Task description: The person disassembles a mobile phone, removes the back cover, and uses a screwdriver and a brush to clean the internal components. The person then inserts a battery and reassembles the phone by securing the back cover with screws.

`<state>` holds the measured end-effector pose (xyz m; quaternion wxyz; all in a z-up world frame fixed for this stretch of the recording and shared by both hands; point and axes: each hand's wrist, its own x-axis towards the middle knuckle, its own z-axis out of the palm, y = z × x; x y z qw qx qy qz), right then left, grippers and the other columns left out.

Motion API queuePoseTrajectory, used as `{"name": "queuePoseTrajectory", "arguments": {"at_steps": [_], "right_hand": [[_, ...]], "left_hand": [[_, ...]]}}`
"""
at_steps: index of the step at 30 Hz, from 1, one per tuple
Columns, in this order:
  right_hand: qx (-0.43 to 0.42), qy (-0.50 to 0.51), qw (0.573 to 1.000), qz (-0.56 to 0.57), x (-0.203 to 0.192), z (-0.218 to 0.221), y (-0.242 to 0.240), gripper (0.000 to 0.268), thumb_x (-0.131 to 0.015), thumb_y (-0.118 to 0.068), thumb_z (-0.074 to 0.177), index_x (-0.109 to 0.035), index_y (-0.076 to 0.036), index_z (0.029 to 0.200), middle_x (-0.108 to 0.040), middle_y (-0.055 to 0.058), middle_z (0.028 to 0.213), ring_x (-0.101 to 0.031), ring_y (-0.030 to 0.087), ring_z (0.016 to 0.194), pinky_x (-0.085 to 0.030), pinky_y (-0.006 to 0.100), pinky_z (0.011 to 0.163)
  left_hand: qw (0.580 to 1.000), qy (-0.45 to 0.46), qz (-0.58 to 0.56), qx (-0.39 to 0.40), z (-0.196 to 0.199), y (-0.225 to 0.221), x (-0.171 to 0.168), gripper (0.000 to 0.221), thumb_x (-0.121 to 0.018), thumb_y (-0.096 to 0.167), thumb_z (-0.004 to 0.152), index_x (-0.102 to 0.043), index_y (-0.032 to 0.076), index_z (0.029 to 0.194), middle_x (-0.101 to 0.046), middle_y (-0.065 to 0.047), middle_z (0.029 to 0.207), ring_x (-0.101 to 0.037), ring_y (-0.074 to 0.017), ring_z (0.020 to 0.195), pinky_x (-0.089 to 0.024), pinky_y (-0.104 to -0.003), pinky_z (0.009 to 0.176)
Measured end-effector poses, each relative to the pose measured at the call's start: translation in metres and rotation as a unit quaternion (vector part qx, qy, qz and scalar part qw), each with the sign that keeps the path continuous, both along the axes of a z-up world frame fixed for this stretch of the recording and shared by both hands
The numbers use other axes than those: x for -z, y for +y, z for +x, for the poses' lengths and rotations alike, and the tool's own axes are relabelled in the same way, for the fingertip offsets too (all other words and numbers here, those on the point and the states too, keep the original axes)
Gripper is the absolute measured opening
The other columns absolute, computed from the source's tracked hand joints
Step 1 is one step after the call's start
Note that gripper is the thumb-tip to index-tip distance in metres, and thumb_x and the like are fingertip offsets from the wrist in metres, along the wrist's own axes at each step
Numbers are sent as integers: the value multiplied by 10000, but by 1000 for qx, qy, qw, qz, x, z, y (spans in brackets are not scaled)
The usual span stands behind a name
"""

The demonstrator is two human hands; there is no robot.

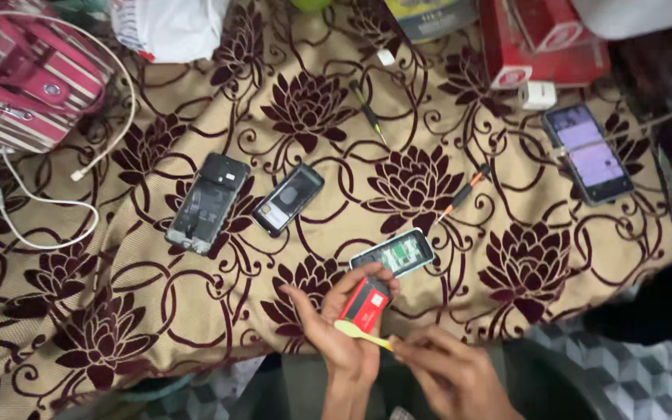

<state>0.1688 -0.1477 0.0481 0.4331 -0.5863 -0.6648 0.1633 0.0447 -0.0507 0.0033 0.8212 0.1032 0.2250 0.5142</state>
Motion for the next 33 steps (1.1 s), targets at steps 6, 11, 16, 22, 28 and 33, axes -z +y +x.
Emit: {"name": "queuePoseTrajectory", "arguments": {"at_steps": [6,11,16,22,28,33], "right_hand": [[59,-38,997,26,34,6,-19,206,-760,4,704,-795,-48,900,-761,139,982,-770,251,844,-596,323,716],[83,23,996,26,50,14,-53,134,-694,44,804,-727,-57,887,-776,98,964,-774,250,903,-605,335,801],[88,6,996,-8,29,23,-44,225,-692,72,779,-765,-27,967,-764,114,931,-779,220,834,-603,311,715],[106,-39,994,4,20,14,-42,226,-783,20,777,-781,-59,989,-754,71,903,-781,150,779,-608,249,671],[49,-69,996,2,34,33,-53,402,-712,50,667,-773,-89,1039,-742,89,967,-747,230,792,-589,285,645],[124,-85,989,14,6,35,-40,400,-679,67,747,-758,-84,1109,-724,88,955,-755,229,766,-607,316,635]], "left_hand": [[999,-34,-2,10,5,0,-6,1177,-204,872,895,-649,-192,1131,-703,-249,959,-670,-346,902,-517,-441,939],[995,-38,-96,16,-4,-7,-4,1068,-279,827,905,-608,-157,1157,-670,-195,958,-652,-335,973,-520,-436,1000],[990,-109,-84,18,3,-1,-12,1006,-304,817,935,-631,-120,1104,-652,-171,912,-630,-313,928,-487,-441,967],[984,-173,-37,34,10,-2,-14,959,-311,791,961,-634,-105,1071,-654,-168,900,-625,-315,922,-493,-467,967],[984,-169,-22,56,19,-3,-15,925,-325,765,976,-638,-98,1087,-654,-173,899,-641,-335,926,-485,-489,1004],[987,-109,-117,35,15,2,-28,871,-341,735,944,-630,-81,1035,-672,-173,921,-645,-306,924,-473,-511,1056]]}}
